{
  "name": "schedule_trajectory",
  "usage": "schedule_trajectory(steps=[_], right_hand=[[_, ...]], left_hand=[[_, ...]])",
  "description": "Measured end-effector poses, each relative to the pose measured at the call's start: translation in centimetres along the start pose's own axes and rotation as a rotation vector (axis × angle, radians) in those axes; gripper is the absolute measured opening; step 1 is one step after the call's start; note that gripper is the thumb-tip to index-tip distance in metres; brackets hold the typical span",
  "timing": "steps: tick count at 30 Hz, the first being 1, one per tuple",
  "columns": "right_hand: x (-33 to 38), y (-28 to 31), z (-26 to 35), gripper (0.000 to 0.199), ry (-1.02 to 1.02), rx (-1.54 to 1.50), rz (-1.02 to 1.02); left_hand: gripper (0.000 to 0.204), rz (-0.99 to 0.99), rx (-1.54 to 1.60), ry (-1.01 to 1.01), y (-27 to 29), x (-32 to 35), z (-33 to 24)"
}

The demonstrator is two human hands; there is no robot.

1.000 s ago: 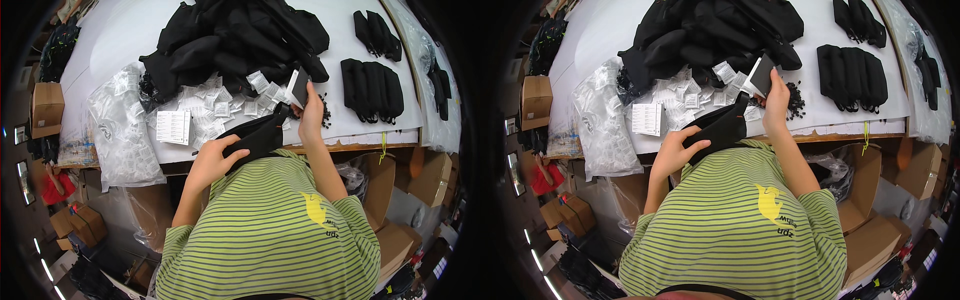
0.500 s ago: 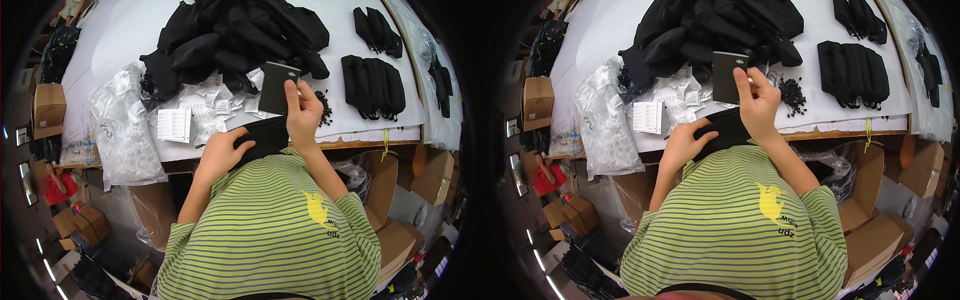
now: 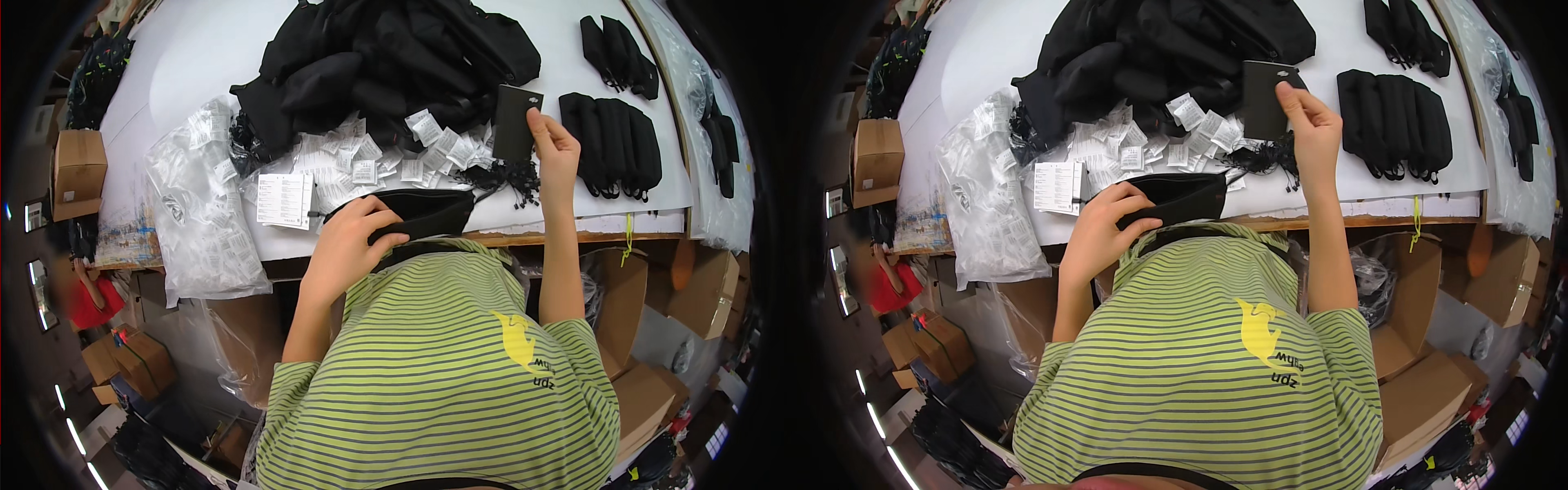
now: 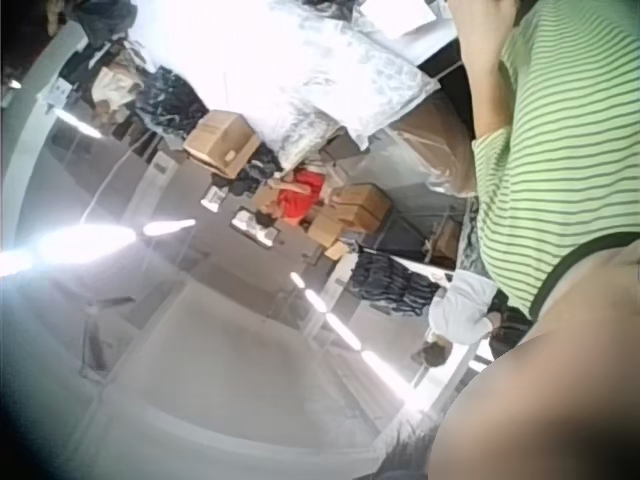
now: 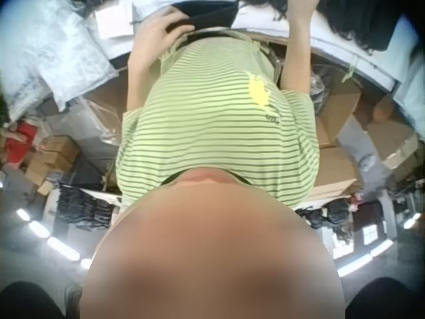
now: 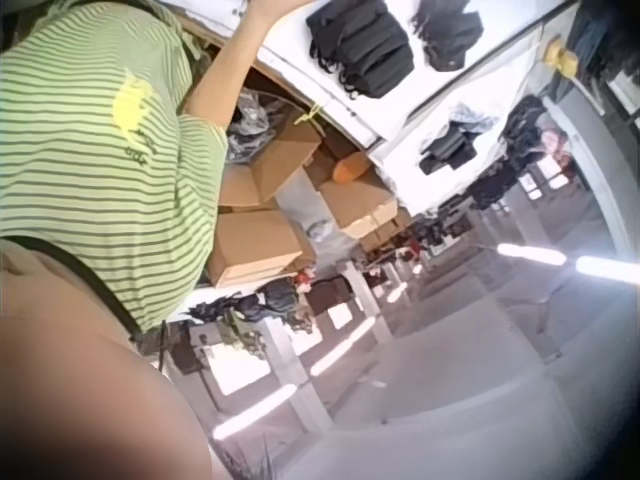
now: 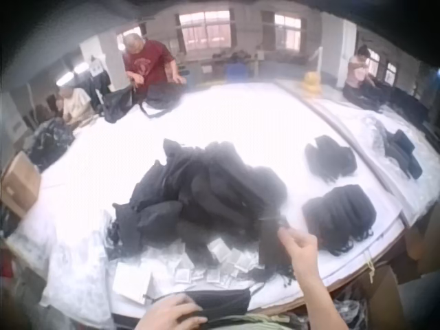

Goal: Assembling sunglasses cases by inserting labels and items into the cases.

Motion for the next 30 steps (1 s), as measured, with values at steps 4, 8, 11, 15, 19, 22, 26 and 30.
schedule_trajectory(steps=[4,8,11,15,19,22,26,30], right_hand=[[4.3,-3.9,2.0,0.019,-0.01,0.078,0.41],[7.0,-6.4,3.3,0.022,0.278,0.73,0.642],[7.8,-6.7,1.9,0.026,0.321,0.943,0.828],[8.0,-6.6,2.5,0.031,0.278,0.885,0.996],[8.4,-6.0,1.9,0.032,0.272,0.872,1.111],[8.6,-5.9,1.5,0.028,0.336,0.879,1.113],[8.7,-5.6,1.8,0.022,0.408,0.85,1.097],[8.7,-5.4,2.1,0.019,0.475,0.844,1.078]], left_hand=[[0.019,0.213,-0.078,-0.079,-0.9,0.0,-0.6],[0.02,0.088,0.057,-0.123,-0.5,-0.5,-1.4],[0.019,-0.069,-0.086,-0.389,-0.4,-0.3,-2.3],[0.018,0.226,-0.121,-0.118,-1.1,0.1,-0.7],[0.022,0.023,0.391,0.103,0.3,-3.3,4.0],[0.03,-0.163,0.12,0.037,0.1,-5.0,9.9],[0.036,-0.09,-0.314,-0.056,-0.6,-5.7,11.5],[0.025,-0.363,-0.221,-0.053,0.9,-5.8,11.4]])
Point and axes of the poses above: each hand's wrist, its own x-axis away from the middle knuckle, its own y-axis out of the back of the hand, z = x × y, the point moved 4 cm from there along -x, towards the middle knuckle, and after that the axes turned 2 degrees about -y, right-handed, at the moved point
